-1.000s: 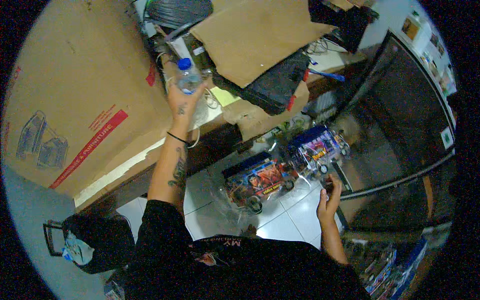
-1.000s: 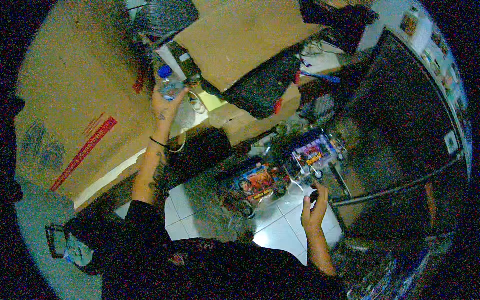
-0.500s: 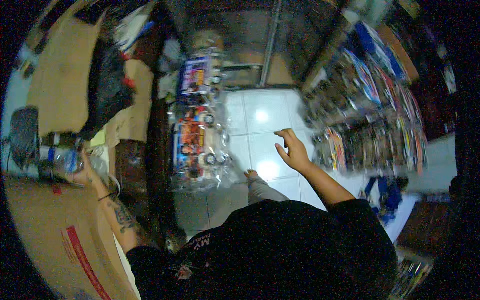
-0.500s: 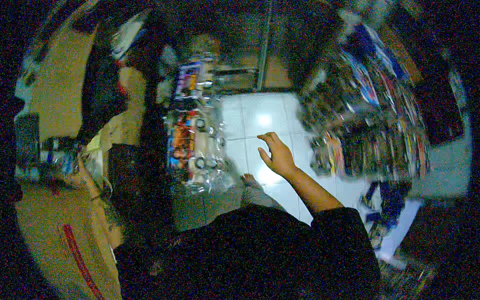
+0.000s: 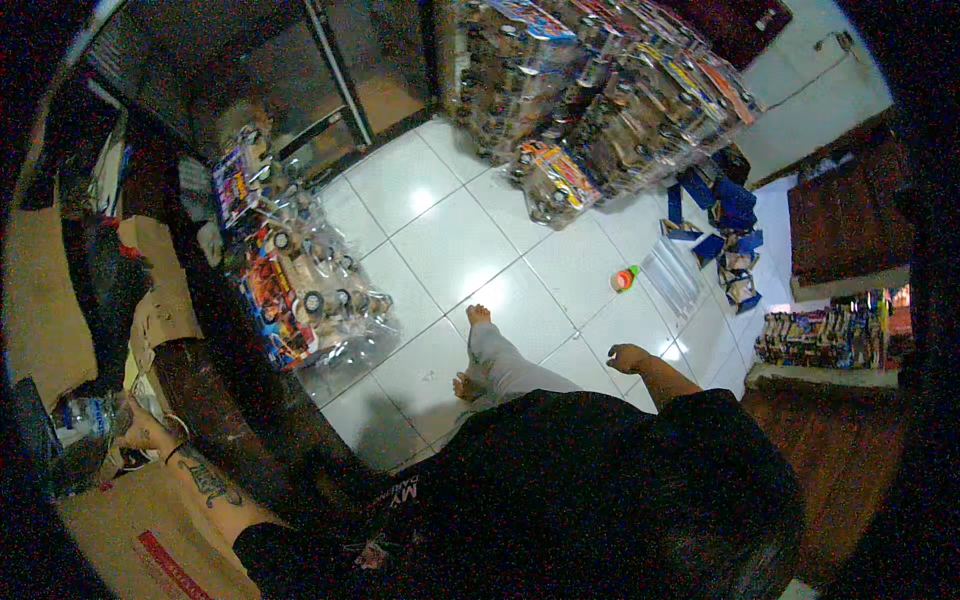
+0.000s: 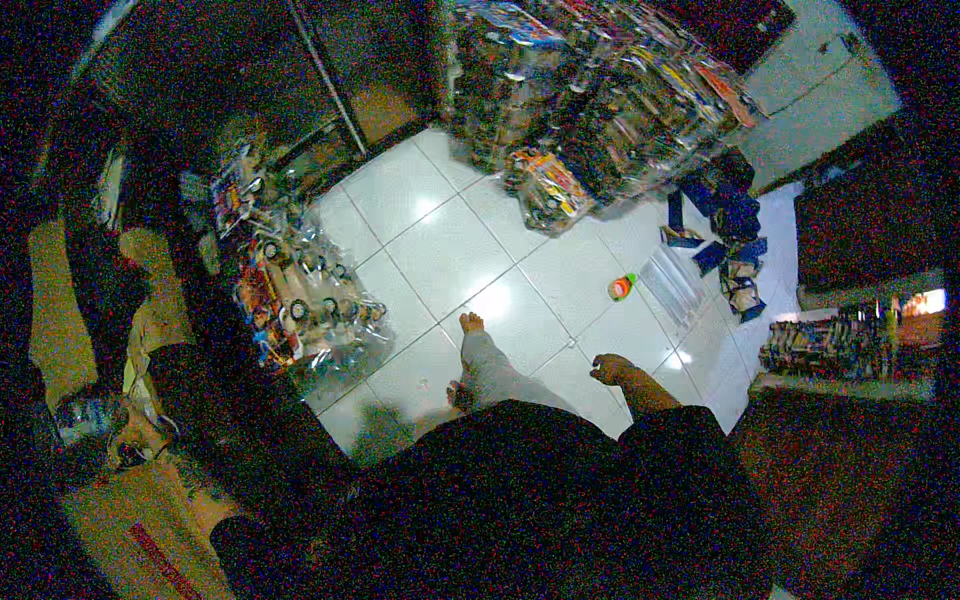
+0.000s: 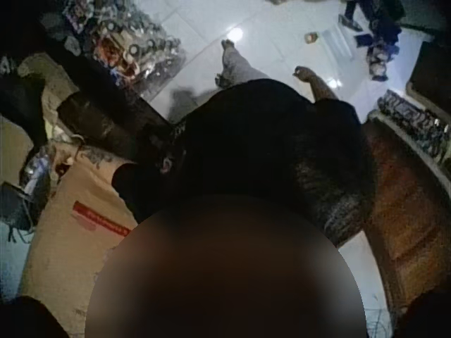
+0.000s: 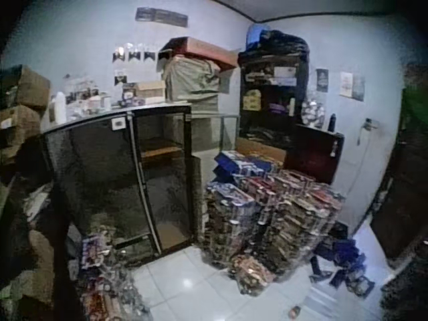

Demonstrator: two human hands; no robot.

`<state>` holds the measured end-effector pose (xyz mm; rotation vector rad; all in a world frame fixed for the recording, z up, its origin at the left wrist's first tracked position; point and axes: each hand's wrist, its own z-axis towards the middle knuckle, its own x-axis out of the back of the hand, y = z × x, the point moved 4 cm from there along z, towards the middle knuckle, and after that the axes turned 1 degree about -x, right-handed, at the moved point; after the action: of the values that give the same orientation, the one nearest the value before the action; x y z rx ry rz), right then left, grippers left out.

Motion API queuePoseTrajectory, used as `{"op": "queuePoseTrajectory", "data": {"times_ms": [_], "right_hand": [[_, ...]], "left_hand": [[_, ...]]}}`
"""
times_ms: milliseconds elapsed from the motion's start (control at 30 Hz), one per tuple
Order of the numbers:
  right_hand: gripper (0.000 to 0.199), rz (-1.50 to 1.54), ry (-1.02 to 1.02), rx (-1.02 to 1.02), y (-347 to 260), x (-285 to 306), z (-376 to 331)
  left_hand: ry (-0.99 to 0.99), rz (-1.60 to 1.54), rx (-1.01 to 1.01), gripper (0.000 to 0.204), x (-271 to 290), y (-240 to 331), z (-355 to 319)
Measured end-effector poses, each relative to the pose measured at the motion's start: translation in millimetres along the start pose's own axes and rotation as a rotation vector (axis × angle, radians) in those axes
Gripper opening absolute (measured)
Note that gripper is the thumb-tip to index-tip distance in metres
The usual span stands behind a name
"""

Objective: The person sits on the floor and wraps several wooden toy cars in clear plastic bags. They use a tape dispenser to seal the bags and place the finished items into a stack.

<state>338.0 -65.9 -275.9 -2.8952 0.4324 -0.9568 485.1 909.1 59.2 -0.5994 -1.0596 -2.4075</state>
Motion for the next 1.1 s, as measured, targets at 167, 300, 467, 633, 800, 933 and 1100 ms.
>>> {"op": "queuePoseTrajectory", "data": {"times_ms": [167,300,467,633,800,933,1100], "right_hand": [[0.044,0.174,0.16,0.039,34,12,-32],[0.036,0.123,0.007,0.143,43,8,-13],[0.041,0.093,-0.192,0.105,41,-8,43],[0.041,0.064,-0.252,0.194,43,0,131],[0.042,-0.003,-0.274,0.261,66,14,230],[0.043,-0.071,-0.27,0.304,77,11,314],[0.044,-0.13,-0.227,0.355,68,-25,413]], "left_hand": [[0.358,0.066,-0.211,0.074,59,75,-53],[0.24,-0.166,-0.392,0.08,92,137,-205],[-1.102,-0.136,-0.131,0.08,67,104,-508],[-1.657,0.139,0.256,0.078,87,37,-745],[-1.706,0.063,0.43,0.075,44,59,-889],[-1.622,-0.028,0.468,0.074,-30,56,-956],[-1.545,-0.029,0.501,0.072,-110,-26,-1018]]}}
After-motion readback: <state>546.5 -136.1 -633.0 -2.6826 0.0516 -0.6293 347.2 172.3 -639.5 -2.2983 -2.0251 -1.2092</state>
